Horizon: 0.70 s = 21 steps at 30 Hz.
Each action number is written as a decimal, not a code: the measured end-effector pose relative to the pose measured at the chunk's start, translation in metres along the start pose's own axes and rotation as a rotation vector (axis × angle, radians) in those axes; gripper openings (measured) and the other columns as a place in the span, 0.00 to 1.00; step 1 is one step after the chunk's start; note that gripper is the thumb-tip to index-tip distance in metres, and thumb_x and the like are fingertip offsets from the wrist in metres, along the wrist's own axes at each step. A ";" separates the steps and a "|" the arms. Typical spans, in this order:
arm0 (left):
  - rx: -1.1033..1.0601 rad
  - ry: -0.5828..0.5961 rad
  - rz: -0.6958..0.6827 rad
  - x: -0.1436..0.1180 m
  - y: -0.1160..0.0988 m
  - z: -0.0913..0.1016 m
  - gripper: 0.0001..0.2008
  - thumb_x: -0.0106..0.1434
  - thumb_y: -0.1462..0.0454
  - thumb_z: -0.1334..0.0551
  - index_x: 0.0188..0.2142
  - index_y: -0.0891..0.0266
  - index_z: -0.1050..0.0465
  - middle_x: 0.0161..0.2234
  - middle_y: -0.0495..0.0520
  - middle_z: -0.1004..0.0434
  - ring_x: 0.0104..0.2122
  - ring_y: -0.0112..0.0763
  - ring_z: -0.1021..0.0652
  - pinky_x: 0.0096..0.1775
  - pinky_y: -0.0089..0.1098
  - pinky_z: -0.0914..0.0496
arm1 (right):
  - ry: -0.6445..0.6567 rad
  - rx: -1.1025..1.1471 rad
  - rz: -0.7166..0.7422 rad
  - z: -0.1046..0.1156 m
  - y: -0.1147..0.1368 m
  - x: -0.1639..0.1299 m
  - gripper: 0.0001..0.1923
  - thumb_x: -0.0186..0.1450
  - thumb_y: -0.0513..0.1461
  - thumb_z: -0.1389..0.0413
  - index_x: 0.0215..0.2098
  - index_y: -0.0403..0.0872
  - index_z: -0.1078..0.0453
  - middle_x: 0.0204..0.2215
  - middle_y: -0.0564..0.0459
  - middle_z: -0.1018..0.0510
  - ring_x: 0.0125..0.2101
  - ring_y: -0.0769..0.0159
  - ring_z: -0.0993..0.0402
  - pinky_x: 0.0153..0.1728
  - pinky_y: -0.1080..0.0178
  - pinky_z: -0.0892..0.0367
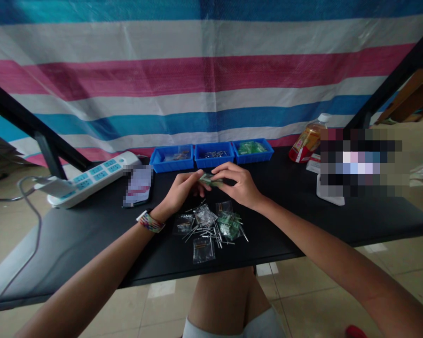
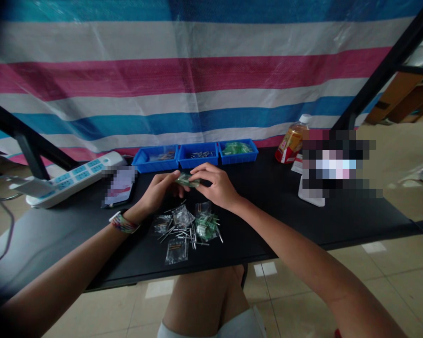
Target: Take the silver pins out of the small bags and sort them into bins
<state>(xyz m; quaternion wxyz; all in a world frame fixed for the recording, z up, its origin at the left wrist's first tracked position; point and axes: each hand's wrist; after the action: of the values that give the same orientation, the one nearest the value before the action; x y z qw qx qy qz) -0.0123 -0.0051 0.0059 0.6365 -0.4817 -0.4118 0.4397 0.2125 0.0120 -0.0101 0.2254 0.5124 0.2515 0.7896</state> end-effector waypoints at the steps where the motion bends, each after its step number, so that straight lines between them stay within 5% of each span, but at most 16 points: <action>1: -0.012 -0.008 -0.005 0.000 0.000 0.000 0.24 0.68 0.45 0.35 0.33 0.65 0.19 0.25 0.56 0.18 0.23 0.32 0.22 0.27 0.30 0.33 | 0.018 -0.003 0.000 -0.001 0.000 0.000 0.06 0.70 0.35 0.37 0.42 0.50 0.17 0.51 0.46 0.18 0.52 0.57 0.20 0.57 0.51 0.24; 4: -0.027 -0.032 -0.025 0.001 0.001 0.001 0.17 0.62 0.51 0.28 0.38 0.64 0.19 0.27 0.52 0.18 0.26 0.32 0.20 0.28 0.28 0.31 | 0.051 0.068 -0.101 0.000 -0.003 0.000 0.13 0.66 0.32 0.39 0.46 0.50 0.16 0.60 0.45 0.22 0.58 0.54 0.22 0.62 0.48 0.26; 8: -0.012 -0.051 -0.065 0.000 0.001 0.001 0.17 0.63 0.52 0.27 0.41 0.64 0.18 0.30 0.53 0.16 0.26 0.33 0.18 0.29 0.29 0.29 | 0.063 0.430 -0.409 0.003 -0.006 0.003 0.27 0.67 0.38 0.41 0.64 0.53 0.27 0.60 0.46 0.20 0.51 0.57 0.18 0.51 0.51 0.17; 12: 0.010 -0.042 -0.097 -0.001 0.002 -0.001 0.19 0.64 0.52 0.27 0.46 0.64 0.19 0.31 0.52 0.16 0.26 0.33 0.17 0.29 0.29 0.29 | 0.073 0.579 -0.590 -0.003 -0.009 0.001 0.22 0.62 0.46 0.30 0.52 0.48 0.24 0.43 0.48 0.16 0.40 0.59 0.16 0.39 0.57 0.15; 16: 0.010 -0.003 -0.108 -0.001 0.001 -0.002 0.21 0.66 0.52 0.29 0.53 0.62 0.22 0.35 0.53 0.15 0.28 0.35 0.15 0.30 0.30 0.27 | 0.021 0.496 -0.570 -0.005 -0.016 0.002 0.16 0.63 0.48 0.31 0.42 0.46 0.24 0.35 0.50 0.17 0.33 0.62 0.16 0.34 0.59 0.16; 21: -0.048 -0.021 -0.103 -0.001 0.001 0.001 0.18 0.68 0.56 0.32 0.53 0.62 0.25 0.37 0.53 0.17 0.28 0.32 0.17 0.29 0.29 0.26 | -0.318 -0.016 -0.266 0.038 -0.036 0.017 0.14 0.72 0.45 0.40 0.50 0.47 0.19 0.47 0.44 0.16 0.40 0.58 0.15 0.44 0.52 0.16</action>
<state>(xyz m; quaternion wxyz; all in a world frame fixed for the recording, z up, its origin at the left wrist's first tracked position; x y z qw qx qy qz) -0.0137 -0.0055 0.0052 0.6422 -0.4702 -0.4532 0.4015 0.2451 0.0567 -0.0081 0.3684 0.5910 0.2718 0.6642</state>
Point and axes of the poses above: each hand's wrist, its own x-axis towards the middle knuckle, its own z-axis out of the back of the hand, y = z × x
